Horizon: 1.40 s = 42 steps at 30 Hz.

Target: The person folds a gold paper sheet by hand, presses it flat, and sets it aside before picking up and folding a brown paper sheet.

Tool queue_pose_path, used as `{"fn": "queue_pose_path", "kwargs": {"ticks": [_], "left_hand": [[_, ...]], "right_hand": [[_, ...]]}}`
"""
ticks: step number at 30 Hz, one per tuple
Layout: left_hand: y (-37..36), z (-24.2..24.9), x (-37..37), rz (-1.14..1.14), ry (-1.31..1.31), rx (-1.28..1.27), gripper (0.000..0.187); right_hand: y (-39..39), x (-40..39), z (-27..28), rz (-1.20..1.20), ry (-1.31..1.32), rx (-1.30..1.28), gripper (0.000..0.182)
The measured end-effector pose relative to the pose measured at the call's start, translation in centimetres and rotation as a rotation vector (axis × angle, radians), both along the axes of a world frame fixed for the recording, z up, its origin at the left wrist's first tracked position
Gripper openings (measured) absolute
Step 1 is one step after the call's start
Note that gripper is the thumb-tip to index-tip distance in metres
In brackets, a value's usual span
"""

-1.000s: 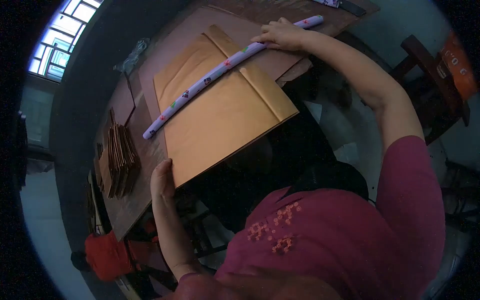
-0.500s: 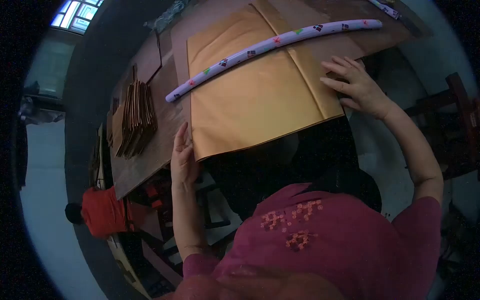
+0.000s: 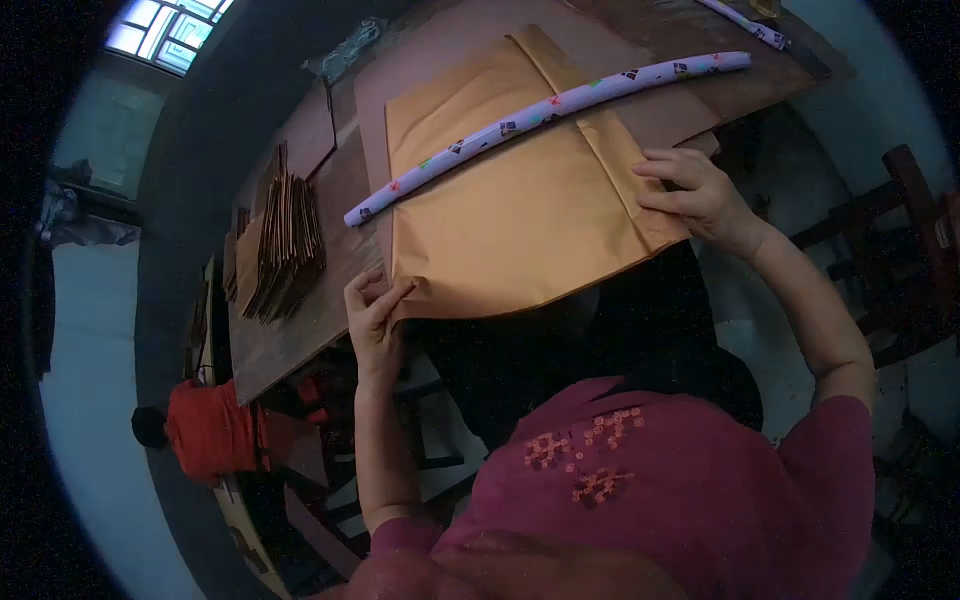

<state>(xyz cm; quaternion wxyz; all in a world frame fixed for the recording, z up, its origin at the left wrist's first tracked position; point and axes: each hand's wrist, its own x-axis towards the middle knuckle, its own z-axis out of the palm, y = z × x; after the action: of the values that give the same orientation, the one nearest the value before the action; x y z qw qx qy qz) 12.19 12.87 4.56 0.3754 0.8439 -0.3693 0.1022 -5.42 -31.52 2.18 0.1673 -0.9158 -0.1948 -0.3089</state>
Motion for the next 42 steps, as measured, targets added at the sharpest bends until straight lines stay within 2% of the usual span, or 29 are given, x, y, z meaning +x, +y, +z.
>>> {"fn": "queue_pose_path", "kwargs": {"ticks": [3,5,6,8,11,12,13,14,16,17,19,21,23,24,25,27,28,29,30,32,38,41,42], "left_hand": [[0.3,2.8,-1.6,-0.081,-0.094,0.151,0.026],[1.0,4.8,-1.9,-0.169,-0.027,0.18,0.026],[0.7,5.9,-1.3,-0.251,0.043,0.204,0.027],[-1.7,6.4,2.0,-0.24,0.016,0.228,0.026],[-2.3,9.7,4.3,-0.304,0.207,0.048,0.021],[-3.0,10.5,5.2,-0.196,0.306,-0.043,0.019],[-3.9,11.4,6.1,-0.085,0.409,-0.136,0.018],[-5.2,11.8,8.2,-0.054,0.38,-0.216,0.019],[-8.8,12.6,13.2,-0.017,0.366,-0.371,0.022],[-10.6,12.9,15.8,-0.008,0.383,-0.45,0.022],[-11.8,12.0,22.5,0.071,0.515,-0.433,0.023],[-13.1,8.6,30.2,0.254,0.541,-0.304,0.024],[-14.8,6.5,31.9,0.506,0.519,-0.051,0.026],[-15.0,3.9,34.4,0.597,0.416,0.11,0.026],[-15.2,2.7,34.7,0.647,0.329,0.265,0.027],[-15.4,1.9,34.2,0.65,0.274,0.318,0.027],[-15.8,1.5,34.1,0.738,0.283,0.321,0.026],[-15.6,1.4,34.1,0.739,0.288,0.329,0.026],[-15.0,1.0,33.6,0.732,0.247,0.321,0.023],[-14.8,1.3,33.7,0.721,0.204,0.316,0.022],[-14.6,1.7,34.3,0.762,0.171,0.375,0.026],[-14.6,2.5,34.4,0.744,0.27,0.363,0.028],[-14.8,3.1,34.4,0.759,0.379,0.397,0.029]], "right_hand": [[0.1,-1.4,1.1,0.019,0.074,0.008,0.021],[0.1,-2.2,2.1,0.071,0.166,0.059,0.019],[-0.4,-1.7,3.0,0.081,0.173,0.066,0.019],[-3.5,2.5,3.8,0.124,0.287,0.134,0.015],[-4.5,4.9,8.1,0.201,0.271,0.252,0.016],[-5.2,6.4,8.6,0.25,0.257,0.341,0.017],[-5.5,8.2,9.0,0.231,0.272,0.493,0.019],[-5.8,10.5,9.5,0.212,0.288,0.641,0.022],[-4.6,16.1,10.6,0.003,0.089,0.851,0.026],[-6.8,19.8,10.3,-0.031,0.128,0.812,0.027],[-8.7,26.3,9.6,-0.061,0.173,0.77,0.03],[-6.4,32.2,9.4,-0.212,0.311,0.861,0.028],[-7.4,37.6,6.3,-0.406,0.403,0.639,0.026],[-9.0,40.4,3.7,-0.512,0.427,0.365,0.026],[-8.3,40.8,3.1,-0.522,0.458,0.411,0.026],[-8.2,41.6,1.1,-0.527,0.422,0.319,0.023],[-8.4,41.9,-0.1,-0.534,0.387,0.226,0.022],[-8.8,42.4,-1.1,-0.497,0.428,0.351,0.026],[-8.5,42.1,-1.7,-0.499,0.434,0.358,0.026],[-8.6,41.7,-2.0,-0.459,0.293,0.293,0.025],[-7.9,41.3,-1.4,-0.492,0.324,0.328,0.025],[-7.2,40.7,-0.6,-0.492,0.349,0.389,0.025],[-7.1,40.8,-0.5,-0.498,0.346,0.394,0.025]]}}
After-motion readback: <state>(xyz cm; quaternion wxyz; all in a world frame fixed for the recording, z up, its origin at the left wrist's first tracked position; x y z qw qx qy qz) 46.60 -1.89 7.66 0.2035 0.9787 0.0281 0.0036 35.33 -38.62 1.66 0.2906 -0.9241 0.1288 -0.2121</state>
